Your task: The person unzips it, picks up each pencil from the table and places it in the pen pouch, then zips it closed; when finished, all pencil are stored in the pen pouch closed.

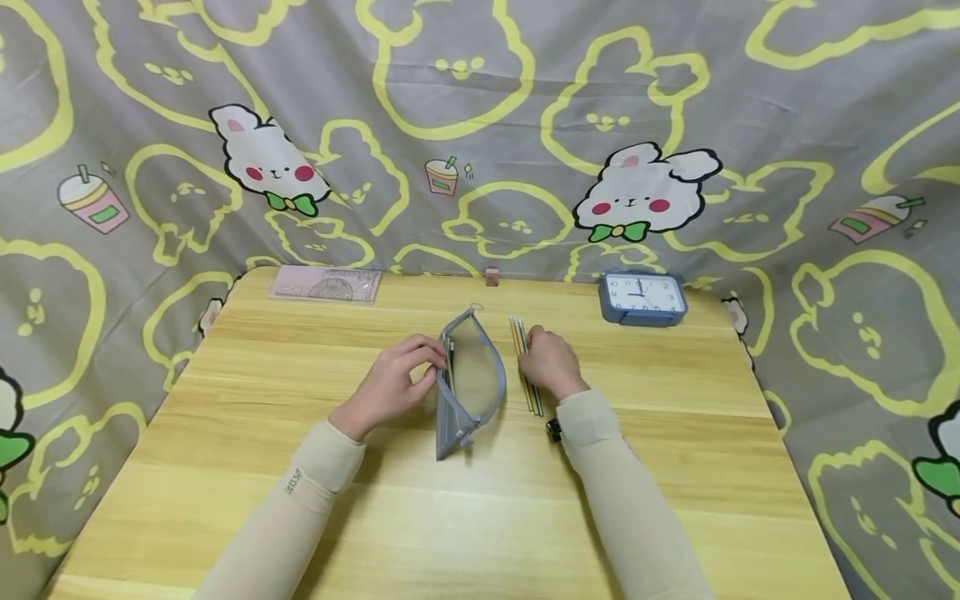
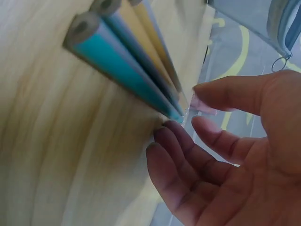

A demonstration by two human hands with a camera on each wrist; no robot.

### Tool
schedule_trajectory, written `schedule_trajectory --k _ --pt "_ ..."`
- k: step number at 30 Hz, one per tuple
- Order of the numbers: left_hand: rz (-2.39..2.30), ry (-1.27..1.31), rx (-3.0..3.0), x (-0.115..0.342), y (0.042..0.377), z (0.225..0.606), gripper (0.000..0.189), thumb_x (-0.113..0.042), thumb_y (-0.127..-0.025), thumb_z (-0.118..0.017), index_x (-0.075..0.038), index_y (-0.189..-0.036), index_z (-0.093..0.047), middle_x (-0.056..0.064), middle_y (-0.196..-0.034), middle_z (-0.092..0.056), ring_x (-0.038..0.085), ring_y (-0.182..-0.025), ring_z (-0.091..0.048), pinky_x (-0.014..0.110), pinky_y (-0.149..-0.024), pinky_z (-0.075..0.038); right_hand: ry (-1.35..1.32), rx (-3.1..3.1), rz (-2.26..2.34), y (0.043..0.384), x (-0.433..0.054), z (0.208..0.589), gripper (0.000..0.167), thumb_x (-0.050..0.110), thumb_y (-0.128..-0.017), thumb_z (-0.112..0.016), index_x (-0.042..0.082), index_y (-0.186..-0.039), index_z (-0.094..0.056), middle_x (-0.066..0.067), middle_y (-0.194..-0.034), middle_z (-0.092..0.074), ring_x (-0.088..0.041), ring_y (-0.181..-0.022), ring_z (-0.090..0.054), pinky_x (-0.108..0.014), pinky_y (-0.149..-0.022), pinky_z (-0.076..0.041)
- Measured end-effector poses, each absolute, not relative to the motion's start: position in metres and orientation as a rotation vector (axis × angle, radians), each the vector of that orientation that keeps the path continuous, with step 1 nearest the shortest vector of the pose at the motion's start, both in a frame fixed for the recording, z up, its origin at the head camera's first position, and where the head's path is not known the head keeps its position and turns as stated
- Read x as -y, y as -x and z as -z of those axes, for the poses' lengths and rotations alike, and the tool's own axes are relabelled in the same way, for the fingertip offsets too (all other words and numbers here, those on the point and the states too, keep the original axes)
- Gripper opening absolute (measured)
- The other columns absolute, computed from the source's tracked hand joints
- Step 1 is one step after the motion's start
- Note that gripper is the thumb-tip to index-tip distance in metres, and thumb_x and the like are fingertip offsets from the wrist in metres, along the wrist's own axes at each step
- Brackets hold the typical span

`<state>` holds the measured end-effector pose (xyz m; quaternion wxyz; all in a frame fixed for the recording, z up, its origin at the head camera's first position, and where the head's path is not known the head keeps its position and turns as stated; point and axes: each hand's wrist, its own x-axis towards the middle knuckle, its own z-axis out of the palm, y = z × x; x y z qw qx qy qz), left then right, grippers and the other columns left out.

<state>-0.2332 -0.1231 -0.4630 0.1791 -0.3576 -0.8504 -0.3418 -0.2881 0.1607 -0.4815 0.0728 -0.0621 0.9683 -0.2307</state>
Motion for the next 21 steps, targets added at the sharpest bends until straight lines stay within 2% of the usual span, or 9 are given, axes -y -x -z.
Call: schedule_trajectory --k 5,10,14,21 --pt "0.946 0.989 2.428 0.128 0.236 0.461 0.012 0.006 -0.091 -0.070 -0.005 -0.095 -0.074 0.012 -0.113 -0.075 0.027 -0.107 -0.075 0.034 -0.095 -0.064 0.167 -2.904 0.625 0.285 -0.157 0.477 0.010 0.010 -0.093 -0.062 0.005 -0.101 -0.058 -0.009 -0.084 -0.061 -0.026 -0.075 -0.058 -0.038 -0.065 -0.049" --pt "0.942 0.978 2.438 0.131 0.237 0.460 0.012 0.006 -0.091 -0.070 -0.005 -0.095 -0.074 0.011 -0.114 -0.077 0.027 -0.109 -0.075 0.035 -0.098 -0.063 0.128 -2.892 0.580 0.284 -0.155 0.477 0.015 0.004 -0.084 -0.062 0.004 -0.099 -0.061 -0.012 -0.086 -0.065 -0.029 -0.078 -0.061 -0.041 -0.067 -0.052" --pt "0.952 0.974 2.429 0.133 0.237 0.458 0.012 0.005 -0.091 -0.070 -0.005 -0.094 -0.074 0.011 -0.113 -0.077 0.027 -0.109 -0.075 0.035 -0.099 -0.063 0.106 -2.901 0.583 0.284 -0.158 0.478 0.016 0.005 -0.082 -0.064 0.004 -0.097 -0.062 -0.013 -0.087 -0.066 -0.030 -0.079 -0.061 -0.042 -0.068 -0.053" --pt "0.960 0.962 2.385 0.136 0.239 0.455 0.013 0.007 -0.090 -0.070 -0.005 -0.094 -0.074 0.011 -0.110 -0.076 0.026 -0.106 -0.075 0.036 -0.097 -0.063 0.064 -2.859 0.819 0.288 -0.171 0.475 0.016 0.013 -0.085 -0.073 0.006 -0.094 -0.062 -0.009 -0.087 -0.066 -0.024 -0.075 -0.060 -0.031 -0.063 -0.049"
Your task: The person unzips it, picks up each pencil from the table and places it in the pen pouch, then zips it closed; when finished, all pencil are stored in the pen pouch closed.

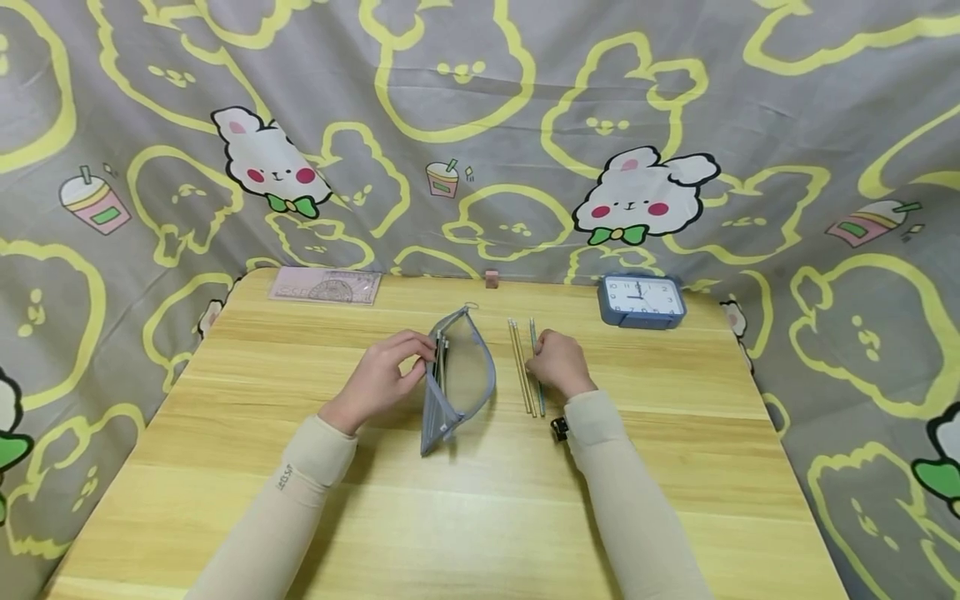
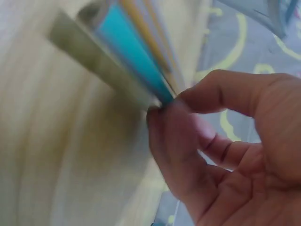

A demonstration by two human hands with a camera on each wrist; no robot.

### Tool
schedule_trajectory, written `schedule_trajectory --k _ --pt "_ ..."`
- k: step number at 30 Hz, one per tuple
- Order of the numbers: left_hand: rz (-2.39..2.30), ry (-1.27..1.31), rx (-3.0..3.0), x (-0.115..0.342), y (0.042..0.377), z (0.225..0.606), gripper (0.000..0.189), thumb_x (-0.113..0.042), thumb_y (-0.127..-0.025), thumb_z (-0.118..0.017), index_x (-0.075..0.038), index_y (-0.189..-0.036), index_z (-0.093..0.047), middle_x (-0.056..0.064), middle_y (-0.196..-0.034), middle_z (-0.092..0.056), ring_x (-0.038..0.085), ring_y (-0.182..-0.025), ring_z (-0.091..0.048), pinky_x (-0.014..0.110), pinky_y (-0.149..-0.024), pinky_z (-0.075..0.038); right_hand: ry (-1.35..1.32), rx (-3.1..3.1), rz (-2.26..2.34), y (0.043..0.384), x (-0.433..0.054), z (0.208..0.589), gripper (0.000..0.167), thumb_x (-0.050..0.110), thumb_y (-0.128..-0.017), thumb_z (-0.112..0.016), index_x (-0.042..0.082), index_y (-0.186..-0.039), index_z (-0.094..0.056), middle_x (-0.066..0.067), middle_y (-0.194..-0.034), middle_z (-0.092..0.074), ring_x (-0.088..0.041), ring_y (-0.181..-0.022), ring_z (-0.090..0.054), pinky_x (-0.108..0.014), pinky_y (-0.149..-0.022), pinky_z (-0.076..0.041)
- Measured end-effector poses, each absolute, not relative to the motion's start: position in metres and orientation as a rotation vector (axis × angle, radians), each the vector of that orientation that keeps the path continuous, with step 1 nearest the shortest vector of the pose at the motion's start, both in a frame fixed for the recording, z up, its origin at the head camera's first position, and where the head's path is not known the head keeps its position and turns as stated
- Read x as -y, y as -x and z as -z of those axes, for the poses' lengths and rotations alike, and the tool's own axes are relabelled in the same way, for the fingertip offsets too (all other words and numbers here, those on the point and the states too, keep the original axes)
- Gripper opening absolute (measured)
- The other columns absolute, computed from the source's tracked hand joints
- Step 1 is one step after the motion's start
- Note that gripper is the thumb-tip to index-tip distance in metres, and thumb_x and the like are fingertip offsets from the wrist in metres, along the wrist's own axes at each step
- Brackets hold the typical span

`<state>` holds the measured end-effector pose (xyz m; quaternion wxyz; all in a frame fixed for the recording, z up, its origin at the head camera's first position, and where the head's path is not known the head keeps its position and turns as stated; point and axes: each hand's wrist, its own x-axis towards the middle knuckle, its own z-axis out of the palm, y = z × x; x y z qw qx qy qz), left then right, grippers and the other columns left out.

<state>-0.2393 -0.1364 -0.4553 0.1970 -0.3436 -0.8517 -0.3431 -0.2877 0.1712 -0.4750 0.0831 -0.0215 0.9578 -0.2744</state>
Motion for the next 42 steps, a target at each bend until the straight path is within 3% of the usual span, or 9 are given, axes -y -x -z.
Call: schedule_trajectory --k 4,11,17,22,28,42 --pt "0.960 0.956 2.391 0.136 0.240 0.456 0.013 0.007 -0.090 -0.071 -0.005 -0.093 -0.073 0.012 -0.111 -0.076 0.027 -0.107 -0.075 0.037 -0.097 -0.063 0.056 -2.719 1.090 0.284 -0.173 0.462 0.018 0.013 -0.090 -0.071 0.003 -0.103 -0.064 -0.010 -0.090 -0.069 -0.020 -0.072 -0.069 -0.029 -0.064 -0.058" --pt "0.959 0.976 2.373 0.134 0.241 0.458 0.013 0.007 -0.090 -0.072 -0.005 -0.093 -0.074 0.012 -0.111 -0.076 0.027 -0.106 -0.075 0.037 -0.097 -0.063 0.186 -2.535 1.296 0.269 -0.158 0.424 0.019 0.005 -0.089 -0.066 0.000 -0.107 -0.064 -0.010 -0.091 -0.063 -0.020 -0.072 -0.070 -0.041 -0.074 -0.067" --pt "0.959 0.968 2.371 0.133 0.241 0.458 0.012 0.007 -0.090 -0.071 -0.005 -0.092 -0.073 0.010 -0.111 -0.076 0.027 -0.106 -0.075 0.037 -0.097 -0.063 0.363 -2.518 1.207 0.251 -0.141 0.404 0.019 0.002 -0.084 -0.063 0.001 -0.103 -0.066 -0.009 -0.088 -0.066 -0.028 -0.071 -0.072 -0.043 -0.072 -0.066" --pt "0.972 0.977 2.372 0.131 0.241 0.458 0.012 0.007 -0.091 -0.071 -0.004 -0.093 -0.074 0.011 -0.111 -0.076 0.027 -0.106 -0.075 0.036 -0.097 -0.063 0.440 -2.505 1.106 0.241 -0.129 0.399 0.015 0.001 -0.084 -0.065 0.005 -0.099 -0.067 -0.007 -0.085 -0.067 -0.020 -0.066 -0.070 -0.031 -0.064 -0.063" --pt "0.979 0.992 2.343 0.127 0.241 0.459 0.014 0.009 -0.089 -0.072 -0.004 -0.093 -0.074 0.010 -0.110 -0.076 0.026 -0.104 -0.075 0.036 -0.095 -0.064 0.495 -2.522 1.047 0.249 -0.108 0.401 0.010 0.003 -0.087 -0.066 0.006 -0.097 -0.066 -0.005 -0.081 -0.067 -0.017 -0.064 -0.070 -0.028 -0.059 -0.060" --pt "0.988 1.023 2.350 0.121 0.240 0.461 0.014 0.008 -0.089 -0.071 -0.005 -0.092 -0.073 0.007 -0.109 -0.076 0.023 -0.104 -0.075 0.031 -0.096 -0.063 0.346 -2.552 1.067 0.263 -0.093 0.411 0.004 0.006 -0.093 -0.068 0.007 -0.093 -0.063 -0.006 -0.082 -0.066 -0.020 -0.068 -0.073 -0.025 -0.055 -0.055"
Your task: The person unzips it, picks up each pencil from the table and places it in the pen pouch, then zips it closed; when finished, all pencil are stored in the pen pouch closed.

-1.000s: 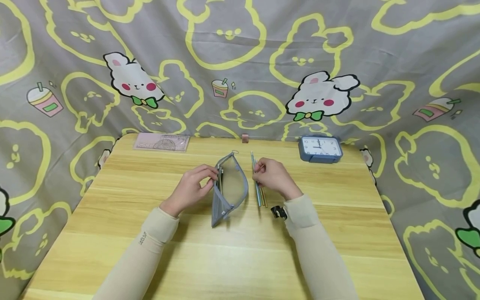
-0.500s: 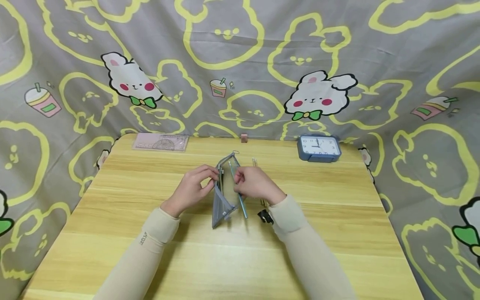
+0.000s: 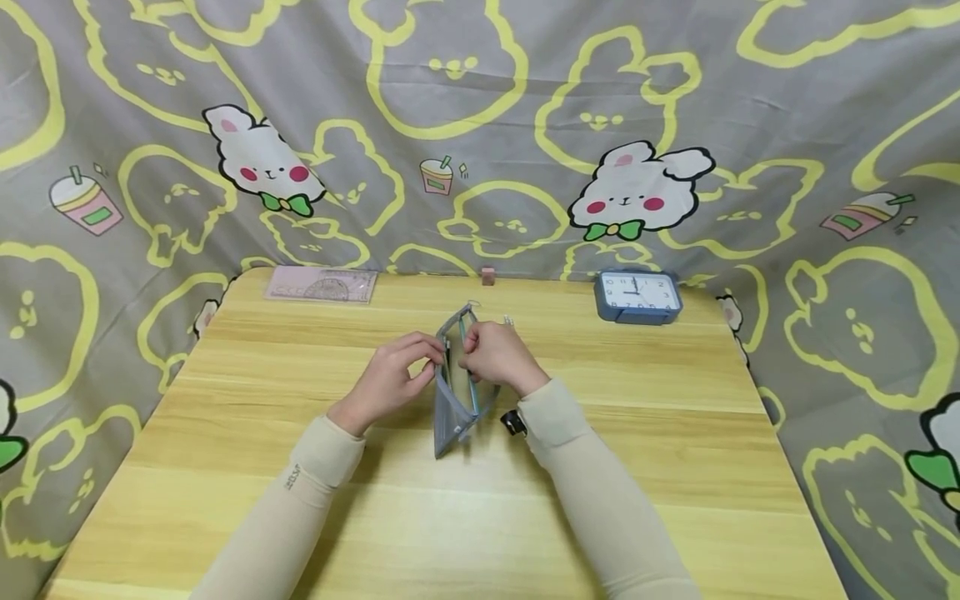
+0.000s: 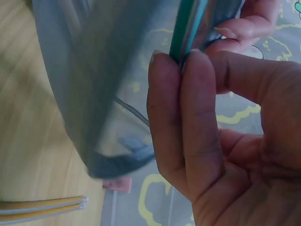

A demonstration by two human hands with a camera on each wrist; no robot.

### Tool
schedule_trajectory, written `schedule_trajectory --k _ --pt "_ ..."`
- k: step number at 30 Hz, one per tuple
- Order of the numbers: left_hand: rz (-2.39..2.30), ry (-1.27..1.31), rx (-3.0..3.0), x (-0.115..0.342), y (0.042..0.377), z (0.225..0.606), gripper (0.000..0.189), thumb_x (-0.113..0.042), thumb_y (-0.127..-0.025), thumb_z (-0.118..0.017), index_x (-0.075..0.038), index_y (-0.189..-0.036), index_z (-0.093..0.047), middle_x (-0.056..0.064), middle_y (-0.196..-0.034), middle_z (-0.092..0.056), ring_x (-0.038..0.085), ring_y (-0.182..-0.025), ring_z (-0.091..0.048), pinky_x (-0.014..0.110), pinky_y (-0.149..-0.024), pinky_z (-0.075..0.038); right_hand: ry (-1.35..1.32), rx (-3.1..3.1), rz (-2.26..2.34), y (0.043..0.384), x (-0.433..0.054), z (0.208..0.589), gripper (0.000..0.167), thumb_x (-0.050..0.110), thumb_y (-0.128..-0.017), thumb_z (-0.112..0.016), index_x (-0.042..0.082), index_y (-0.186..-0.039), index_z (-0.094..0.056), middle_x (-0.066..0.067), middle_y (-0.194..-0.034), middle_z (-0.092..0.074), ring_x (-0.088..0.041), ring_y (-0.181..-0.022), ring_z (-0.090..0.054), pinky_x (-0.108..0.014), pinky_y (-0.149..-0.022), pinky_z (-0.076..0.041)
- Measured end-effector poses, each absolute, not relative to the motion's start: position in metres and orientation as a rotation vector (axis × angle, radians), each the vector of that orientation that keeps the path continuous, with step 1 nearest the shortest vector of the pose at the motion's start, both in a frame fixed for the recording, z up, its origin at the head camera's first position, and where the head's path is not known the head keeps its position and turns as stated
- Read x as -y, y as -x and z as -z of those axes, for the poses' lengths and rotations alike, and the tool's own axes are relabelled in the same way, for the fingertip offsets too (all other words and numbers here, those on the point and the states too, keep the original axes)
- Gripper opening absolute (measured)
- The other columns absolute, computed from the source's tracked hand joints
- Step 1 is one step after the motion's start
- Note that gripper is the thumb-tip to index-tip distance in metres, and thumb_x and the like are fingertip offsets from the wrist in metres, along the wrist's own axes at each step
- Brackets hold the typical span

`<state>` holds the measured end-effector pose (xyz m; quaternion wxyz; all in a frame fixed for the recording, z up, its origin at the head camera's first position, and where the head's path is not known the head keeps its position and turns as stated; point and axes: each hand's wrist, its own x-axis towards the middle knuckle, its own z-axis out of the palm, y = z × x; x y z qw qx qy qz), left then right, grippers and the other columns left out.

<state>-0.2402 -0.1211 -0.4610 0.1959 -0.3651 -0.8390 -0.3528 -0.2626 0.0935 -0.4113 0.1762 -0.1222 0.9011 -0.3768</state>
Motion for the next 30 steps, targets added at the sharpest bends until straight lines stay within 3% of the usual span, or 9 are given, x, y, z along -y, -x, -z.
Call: schedule_trajectory --k 11,21,30 --pt "0.999 1.021 2.361 0.123 0.240 0.460 0.012 0.008 -0.090 -0.072 -0.004 -0.093 -0.074 0.010 -0.110 -0.076 0.025 -0.105 -0.075 0.032 -0.097 -0.063 0.315 -2.554 1.156 0.267 -0.103 0.414 0.011 0.014 -0.097 -0.071 0.006 -0.097 -0.065 -0.009 -0.093 -0.067 -0.019 -0.073 -0.075 -0.029 -0.065 -0.063" --pt "0.992 1.024 2.348 0.125 0.240 0.461 0.013 0.008 -0.090 -0.072 -0.004 -0.093 -0.074 0.009 -0.112 -0.076 0.026 -0.106 -0.075 0.033 -0.099 -0.063 0.250 -2.862 0.836 0.290 -0.160 0.454 0.015 0.021 -0.095 -0.069 0.006 -0.097 -0.068 -0.011 -0.094 -0.074 -0.023 -0.078 -0.064 -0.036 -0.072 -0.053" --pt "0.984 1.013 2.354 0.125 0.239 0.462 0.013 0.008 -0.090 -0.071 -0.004 -0.093 -0.074 0.010 -0.111 -0.076 0.026 -0.105 -0.075 0.033 -0.097 -0.063 0.277 -2.884 0.814 0.293 -0.163 0.485 0.010 0.015 -0.093 -0.068 0.007 -0.098 -0.065 -0.007 -0.087 -0.068 -0.024 -0.079 -0.062 -0.037 -0.074 -0.052"
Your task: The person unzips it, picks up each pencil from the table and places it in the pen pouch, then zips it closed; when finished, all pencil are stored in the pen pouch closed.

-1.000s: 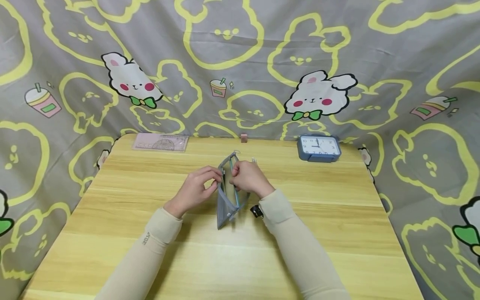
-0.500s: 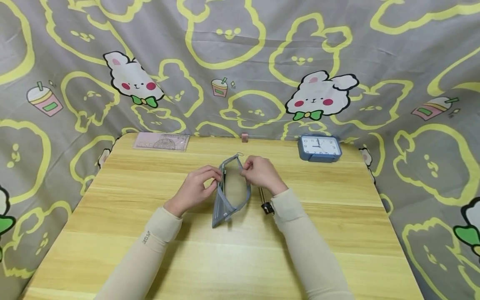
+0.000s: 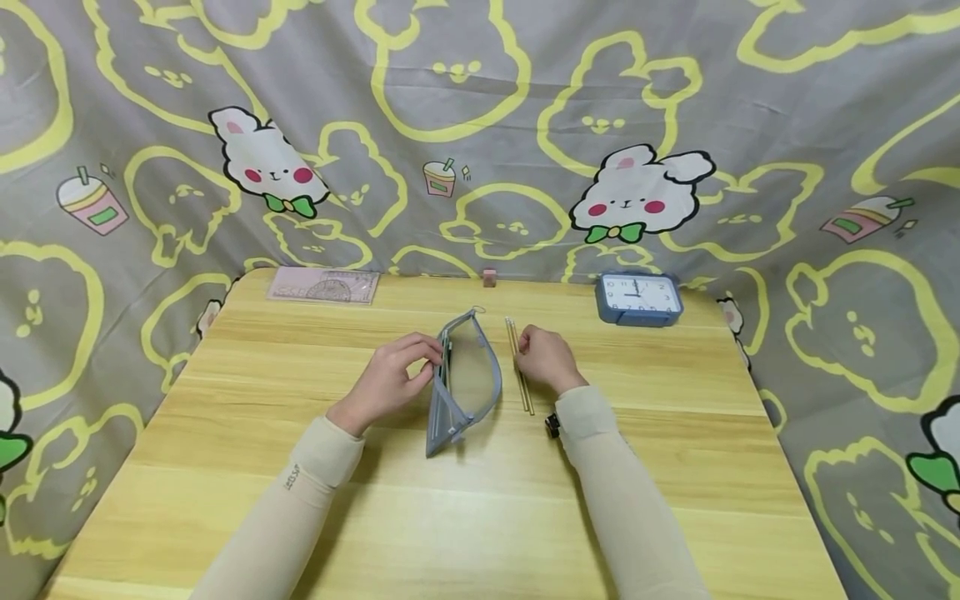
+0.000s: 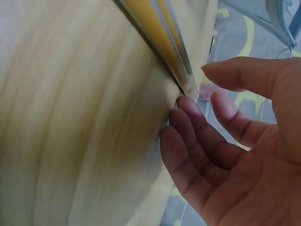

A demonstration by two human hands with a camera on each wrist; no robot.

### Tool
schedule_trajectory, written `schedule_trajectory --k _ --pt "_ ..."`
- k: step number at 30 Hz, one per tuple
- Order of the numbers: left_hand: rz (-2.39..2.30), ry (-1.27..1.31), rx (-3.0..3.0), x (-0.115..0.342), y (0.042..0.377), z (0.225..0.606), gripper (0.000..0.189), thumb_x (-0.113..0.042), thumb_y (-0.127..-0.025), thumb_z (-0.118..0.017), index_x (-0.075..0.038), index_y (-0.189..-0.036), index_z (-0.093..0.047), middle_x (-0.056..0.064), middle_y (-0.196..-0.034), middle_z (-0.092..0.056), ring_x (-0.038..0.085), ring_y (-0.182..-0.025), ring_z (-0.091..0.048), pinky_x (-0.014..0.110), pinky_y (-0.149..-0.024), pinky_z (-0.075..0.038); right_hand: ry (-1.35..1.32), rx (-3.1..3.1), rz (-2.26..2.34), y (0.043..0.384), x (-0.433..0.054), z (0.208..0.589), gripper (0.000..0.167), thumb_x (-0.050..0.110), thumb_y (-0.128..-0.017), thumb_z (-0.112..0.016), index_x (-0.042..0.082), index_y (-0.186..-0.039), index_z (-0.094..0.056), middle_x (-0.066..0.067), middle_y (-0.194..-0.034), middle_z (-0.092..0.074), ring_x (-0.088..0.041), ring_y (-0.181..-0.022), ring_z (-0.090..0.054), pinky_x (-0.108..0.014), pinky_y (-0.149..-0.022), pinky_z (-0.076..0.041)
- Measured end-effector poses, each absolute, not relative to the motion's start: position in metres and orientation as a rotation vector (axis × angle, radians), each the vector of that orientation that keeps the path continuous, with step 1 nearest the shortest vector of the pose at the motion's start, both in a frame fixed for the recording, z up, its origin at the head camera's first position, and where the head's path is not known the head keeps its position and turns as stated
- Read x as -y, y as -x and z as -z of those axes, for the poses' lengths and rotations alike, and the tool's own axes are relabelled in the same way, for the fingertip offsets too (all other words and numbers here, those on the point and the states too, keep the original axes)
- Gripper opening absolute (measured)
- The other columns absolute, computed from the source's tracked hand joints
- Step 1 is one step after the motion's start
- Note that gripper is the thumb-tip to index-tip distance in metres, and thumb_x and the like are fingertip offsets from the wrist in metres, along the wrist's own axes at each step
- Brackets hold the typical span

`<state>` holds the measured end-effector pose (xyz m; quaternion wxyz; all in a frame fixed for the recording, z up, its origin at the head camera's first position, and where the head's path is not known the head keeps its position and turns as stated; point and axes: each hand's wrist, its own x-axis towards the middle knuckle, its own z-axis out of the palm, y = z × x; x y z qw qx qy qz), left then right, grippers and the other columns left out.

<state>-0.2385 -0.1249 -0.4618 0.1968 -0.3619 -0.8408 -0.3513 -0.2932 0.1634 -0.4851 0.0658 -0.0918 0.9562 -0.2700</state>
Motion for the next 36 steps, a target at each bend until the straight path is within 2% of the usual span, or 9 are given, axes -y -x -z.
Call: schedule_trajectory --k 7,11,15,20,25,31,36 --pt "0.985 1.001 2.361 0.125 0.237 0.459 0.013 0.008 -0.090 -0.071 -0.004 -0.093 -0.074 0.011 -0.112 -0.076 0.027 -0.106 -0.075 0.034 -0.098 -0.063 0.260 -2.865 0.721 0.289 -0.155 0.480 0.006 0.007 -0.090 -0.064 0.008 -0.096 -0.063 -0.008 -0.085 -0.065 -0.025 -0.077 -0.061 -0.036 -0.071 -0.052" --pt "0.994 0.998 2.364 0.126 0.236 0.458 0.013 0.008 -0.090 -0.071 -0.004 -0.093 -0.074 0.013 -0.112 -0.076 0.027 -0.106 -0.075 0.035 -0.098 -0.063 0.243 -2.904 0.634 0.288 -0.153 0.480 0.007 0.010 -0.089 -0.067 0.008 -0.093 -0.062 -0.008 -0.084 -0.065 -0.025 -0.076 -0.061 -0.036 -0.069 -0.051" --pt "0.995 1.000 2.357 0.126 0.235 0.457 0.013 0.009 -0.090 -0.072 -0.004 -0.093 -0.074 0.015 -0.111 -0.076 0.028 -0.105 -0.075 0.036 -0.097 -0.064 0.226 -2.918 0.607 0.287 -0.151 0.482 0.009 0.015 -0.091 -0.067 0.009 -0.091 -0.061 -0.007 -0.082 -0.065 -0.025 -0.074 -0.061 -0.036 -0.068 -0.049" --pt "0.991 1.005 2.353 0.126 0.235 0.457 0.013 0.009 -0.090 -0.071 -0.004 -0.093 -0.074 0.014 -0.111 -0.076 0.028 -0.105 -0.076 0.036 -0.096 -0.064 0.206 -2.930 0.604 0.285 -0.148 0.481 0.007 0.012 -0.088 -0.066 0.009 -0.090 -0.061 -0.008 -0.081 -0.064 -0.027 -0.075 -0.061 -0.037 -0.067 -0.049" --pt "0.991 1.002 2.359 0.126 0.236 0.458 0.013 0.008 -0.090 -0.071 -0.004 -0.093 -0.074 0.013 -0.111 -0.076 0.027 -0.106 -0.076 0.035 -0.097 -0.064 0.214 -2.955 0.598 0.282 -0.145 0.483 0.007 0.012 -0.092 -0.065 0.008 -0.088 -0.060 -0.008 -0.078 -0.063 -0.026 -0.072 -0.060 -0.038 -0.066 -0.051" --pt "0.992 1.002 2.350 0.127 0.236 0.460 0.013 0.009 -0.090 -0.072 -0.004 -0.093 -0.074 0.012 -0.111 -0.076 0.027 -0.105 -0.076 0.035 -0.096 -0.064 0.236 -2.946 0.627 0.283 -0.147 0.485 0.008 0.008 -0.084 -0.065 0.009 -0.086 -0.058 -0.006 -0.077 -0.061 -0.025 -0.072 -0.058 -0.035 -0.063 -0.048" --pt "0.995 0.996 2.361 0.129 0.236 0.460 0.013 0.008 -0.090 -0.071 -0.004 -0.093 -0.074 0.012 -0.112 -0.076 0.027 -0.105 -0.076 0.034 -0.096 -0.064 0.180 -2.851 0.871 0.283 -0.150 0.466 0.011 0.014 -0.092 -0.072 0.008 -0.091 -0.063 -0.007 -0.080 -0.067 -0.021 -0.069 -0.062 -0.031 -0.062 -0.050"
